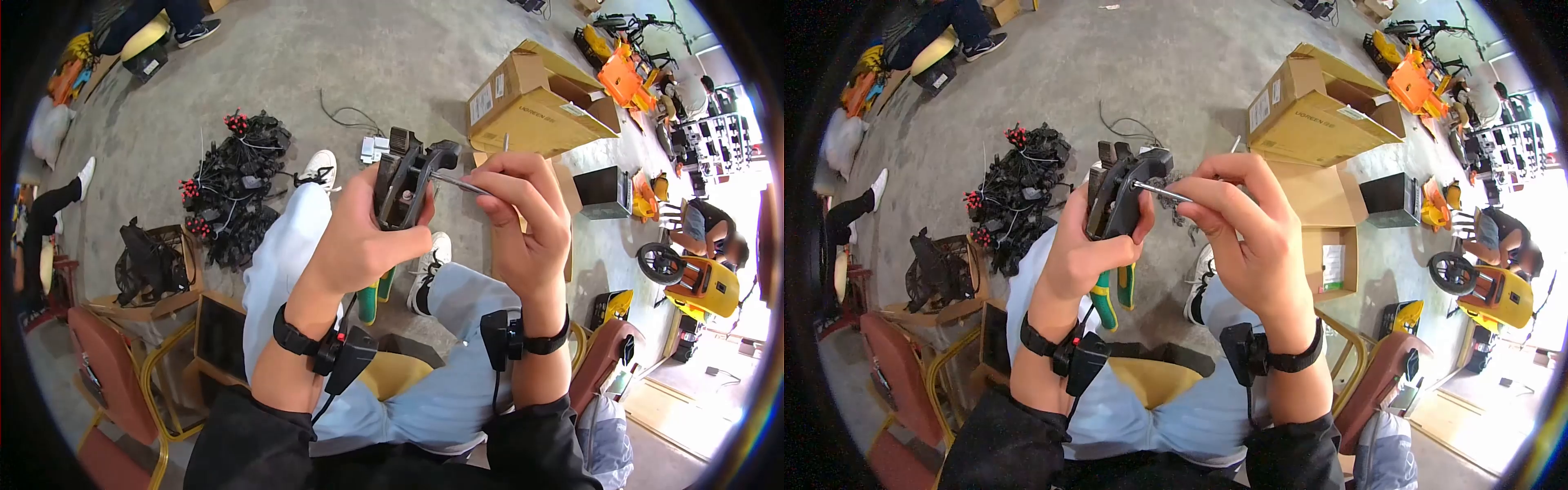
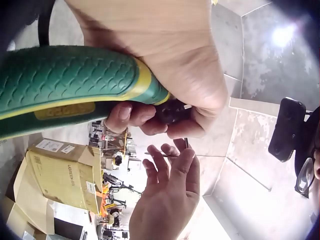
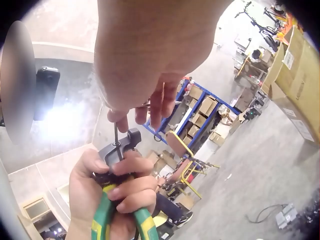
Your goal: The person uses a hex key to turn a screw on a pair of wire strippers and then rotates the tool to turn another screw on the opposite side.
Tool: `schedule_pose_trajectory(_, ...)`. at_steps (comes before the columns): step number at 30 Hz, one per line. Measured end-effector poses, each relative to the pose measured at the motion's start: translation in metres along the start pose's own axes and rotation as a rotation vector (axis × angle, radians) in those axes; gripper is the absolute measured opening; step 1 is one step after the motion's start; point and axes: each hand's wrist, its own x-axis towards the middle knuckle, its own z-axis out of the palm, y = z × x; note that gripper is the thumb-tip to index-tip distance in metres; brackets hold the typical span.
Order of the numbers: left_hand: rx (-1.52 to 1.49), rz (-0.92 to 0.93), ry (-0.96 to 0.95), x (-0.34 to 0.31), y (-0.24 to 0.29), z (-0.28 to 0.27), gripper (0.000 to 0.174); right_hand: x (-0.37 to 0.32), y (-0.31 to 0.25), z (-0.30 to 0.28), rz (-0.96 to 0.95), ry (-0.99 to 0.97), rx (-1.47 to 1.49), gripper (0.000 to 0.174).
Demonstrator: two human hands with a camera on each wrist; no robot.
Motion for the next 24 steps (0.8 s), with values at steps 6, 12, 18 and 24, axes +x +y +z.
schedule_pose_trajectory(6,0.04,0.006,-0.008,0.002,-0.001,0.0,0.025,-0.002,0.004,0.001,0.029,-0.023,0.012,0.017)
schedule_pose_trajectory(12,0.059,-0.047,0.022,0.005,-0.003,0.002,0.025,0.0,0.005,-0.001,-0.086,-0.003,-0.161,0.026)
schedule_pose_trajectory(18,0.019,-0.081,-0.011,0.005,-0.001,0.0,0.025,-0.002,0.01,-0.001,-0.021,-0.011,-0.055,0.029)
schedule_pose_trajectory(24,0.045,-0.11,-0.054,0.005,0.0,-0.003,0.027,-0.002,0.011,-0.005,-0.02,-0.045,-0.069,0.028)
